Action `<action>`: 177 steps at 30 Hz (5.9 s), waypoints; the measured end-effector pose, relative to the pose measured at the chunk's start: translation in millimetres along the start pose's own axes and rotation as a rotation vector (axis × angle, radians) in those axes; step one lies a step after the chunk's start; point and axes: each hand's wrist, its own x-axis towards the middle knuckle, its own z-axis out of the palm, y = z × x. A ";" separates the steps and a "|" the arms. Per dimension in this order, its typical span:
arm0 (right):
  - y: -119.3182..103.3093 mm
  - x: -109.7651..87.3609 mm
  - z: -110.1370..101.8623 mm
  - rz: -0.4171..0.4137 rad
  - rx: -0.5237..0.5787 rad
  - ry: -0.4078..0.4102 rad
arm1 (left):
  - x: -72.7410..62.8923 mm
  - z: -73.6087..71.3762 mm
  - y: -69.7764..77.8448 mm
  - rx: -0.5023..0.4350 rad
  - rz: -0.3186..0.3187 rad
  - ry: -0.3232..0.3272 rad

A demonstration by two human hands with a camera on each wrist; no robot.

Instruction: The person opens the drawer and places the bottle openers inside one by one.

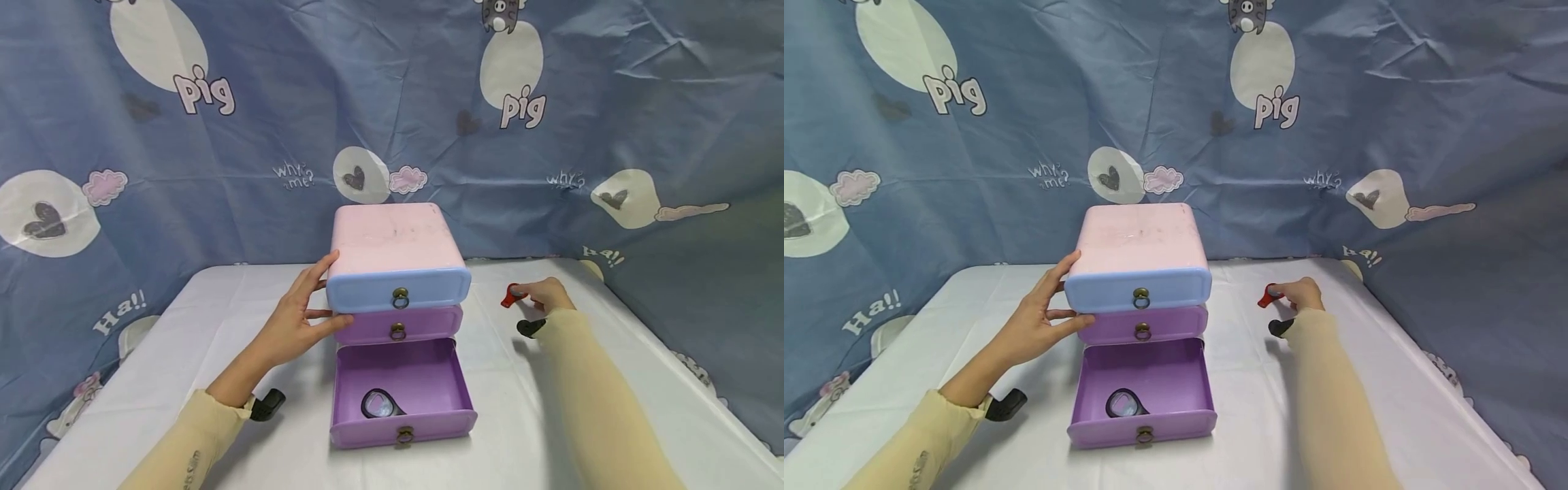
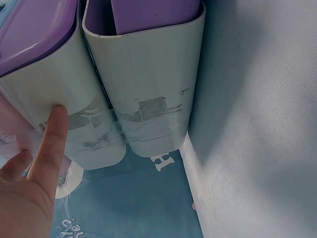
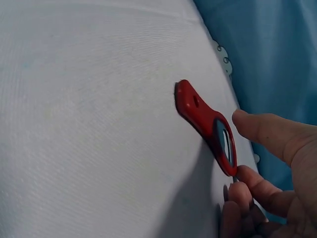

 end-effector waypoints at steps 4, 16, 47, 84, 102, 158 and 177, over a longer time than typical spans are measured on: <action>-6.4 0.1 8.3 -0.046 -0.210 0.055 | -0.2 -1.0 -0.2 0.005 -0.002 0.006; -18.6 -1.2 9.3 -0.032 -0.437 0.081 | 0.0 -0.3 -1.6 -0.005 0.007 0.006; -1.3 -4.2 -6.8 -0.100 -0.200 -0.142 | -2.8 0.3 -1.7 -0.014 0.005 0.013; -7.2 -74.9 -29.5 -0.381 -0.009 -0.272 | 0.8 0.5 -0.5 -0.016 0.006 0.005; -28.9 -135.1 -16.8 -0.503 -0.033 -0.255 | 1.7 1.1 0.8 -0.018 -0.005 0.010; -49.4 -190.5 68.8 -0.602 -0.144 -0.585 | -0.3 0.8 1.9 0.002 -0.012 0.000; -49.6 -191.8 109.9 -0.641 -0.266 -0.651 | -4.0 2.4 -1.1 0.001 0.015 0.009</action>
